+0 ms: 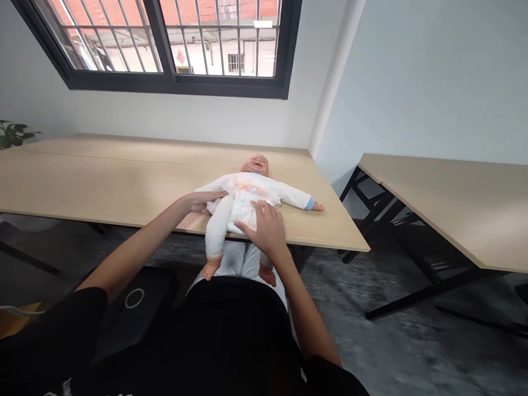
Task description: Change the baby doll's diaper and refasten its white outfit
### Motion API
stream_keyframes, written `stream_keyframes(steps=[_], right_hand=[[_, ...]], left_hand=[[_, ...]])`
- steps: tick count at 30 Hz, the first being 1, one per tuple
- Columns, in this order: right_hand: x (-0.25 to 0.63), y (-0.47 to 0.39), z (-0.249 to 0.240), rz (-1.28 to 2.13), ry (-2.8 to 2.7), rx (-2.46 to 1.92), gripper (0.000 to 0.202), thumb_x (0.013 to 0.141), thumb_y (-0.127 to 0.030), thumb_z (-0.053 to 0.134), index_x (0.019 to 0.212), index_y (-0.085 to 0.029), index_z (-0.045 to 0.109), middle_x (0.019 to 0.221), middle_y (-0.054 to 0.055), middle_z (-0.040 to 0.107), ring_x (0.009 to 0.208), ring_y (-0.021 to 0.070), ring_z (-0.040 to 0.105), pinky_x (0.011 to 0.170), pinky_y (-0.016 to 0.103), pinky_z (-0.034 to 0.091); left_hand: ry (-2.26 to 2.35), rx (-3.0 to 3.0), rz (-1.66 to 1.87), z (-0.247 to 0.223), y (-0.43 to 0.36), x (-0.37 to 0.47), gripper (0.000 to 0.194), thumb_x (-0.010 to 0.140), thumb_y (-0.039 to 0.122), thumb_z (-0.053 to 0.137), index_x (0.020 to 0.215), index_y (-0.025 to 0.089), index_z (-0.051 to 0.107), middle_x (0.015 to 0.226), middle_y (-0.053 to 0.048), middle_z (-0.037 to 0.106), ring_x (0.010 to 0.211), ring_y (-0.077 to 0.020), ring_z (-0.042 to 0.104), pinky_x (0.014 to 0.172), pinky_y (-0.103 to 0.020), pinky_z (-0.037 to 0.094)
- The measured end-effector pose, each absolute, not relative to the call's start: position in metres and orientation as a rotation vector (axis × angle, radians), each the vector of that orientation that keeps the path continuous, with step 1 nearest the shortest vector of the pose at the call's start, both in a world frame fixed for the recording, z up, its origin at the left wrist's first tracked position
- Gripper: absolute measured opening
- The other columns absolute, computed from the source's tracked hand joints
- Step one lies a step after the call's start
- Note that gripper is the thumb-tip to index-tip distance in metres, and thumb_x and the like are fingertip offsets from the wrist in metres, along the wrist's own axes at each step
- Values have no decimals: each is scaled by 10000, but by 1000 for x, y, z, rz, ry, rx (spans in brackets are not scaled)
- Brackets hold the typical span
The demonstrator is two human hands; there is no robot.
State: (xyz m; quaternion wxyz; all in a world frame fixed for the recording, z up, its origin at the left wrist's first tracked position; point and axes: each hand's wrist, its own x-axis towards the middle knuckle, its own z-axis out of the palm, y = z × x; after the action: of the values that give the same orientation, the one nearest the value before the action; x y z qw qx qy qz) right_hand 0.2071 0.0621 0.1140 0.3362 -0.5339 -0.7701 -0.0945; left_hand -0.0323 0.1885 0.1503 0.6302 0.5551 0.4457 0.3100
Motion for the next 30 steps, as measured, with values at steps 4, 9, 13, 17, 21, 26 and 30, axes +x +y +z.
stream_keyframes(steps=[4,9,13,17,21,26,30], right_hand=[[207,62,113,-247,-2014,-1390,723,985,-705,523,1413,-123,559,1403,200,615,1318,357,559,1083,502,462],[207,62,114,-240,-2012,-1393,736,981,-711,528,1414,-117,556,1417,197,610,1322,359,558,1090,503,458],[207,62,113,-235,-2013,-1384,737,983,-720,512,1410,-121,561,1405,197,618,1322,360,560,1088,506,458],[207,61,113,-243,-2012,-1391,736,983,-717,519,1416,-122,557,1418,199,611,1330,357,554,1103,499,448],[206,60,114,-258,-2021,-1416,716,985,-694,541,1414,-122,559,1410,198,612,1307,352,568,1094,485,455],[206,61,114,-289,-2035,-1416,707,977,-678,571,1414,-123,563,1387,196,618,1302,356,569,1067,488,475],[206,62,112,-286,-2015,-1396,713,978,-699,545,1401,-126,572,1372,192,626,1282,362,579,1049,501,486]], left_hand=[[870,1226,483,162,190,-45,343,632,244,954,888,150,747,754,-56,705,542,-109,578,497,-208,470],[901,1287,497,162,186,-60,500,564,119,924,1036,152,762,951,-104,754,764,-185,719,666,-253,586],[847,1361,482,158,178,-68,670,521,103,905,1164,198,742,1047,-124,759,846,-245,756,665,-298,610],[859,1414,380,156,170,-72,836,483,92,917,1283,214,709,1062,-154,764,730,-238,742,535,-264,531],[892,1415,324,155,167,-83,979,507,110,947,1428,201,629,842,-109,772,633,-222,714,580,-282,526],[859,1410,355,157,168,-102,703,653,196,945,1312,165,703,830,-85,775,717,-189,742,708,-265,566],[897,1363,513,158,173,-108,407,747,287,929,1071,94,776,957,-132,799,848,-185,763,846,-259,599]])
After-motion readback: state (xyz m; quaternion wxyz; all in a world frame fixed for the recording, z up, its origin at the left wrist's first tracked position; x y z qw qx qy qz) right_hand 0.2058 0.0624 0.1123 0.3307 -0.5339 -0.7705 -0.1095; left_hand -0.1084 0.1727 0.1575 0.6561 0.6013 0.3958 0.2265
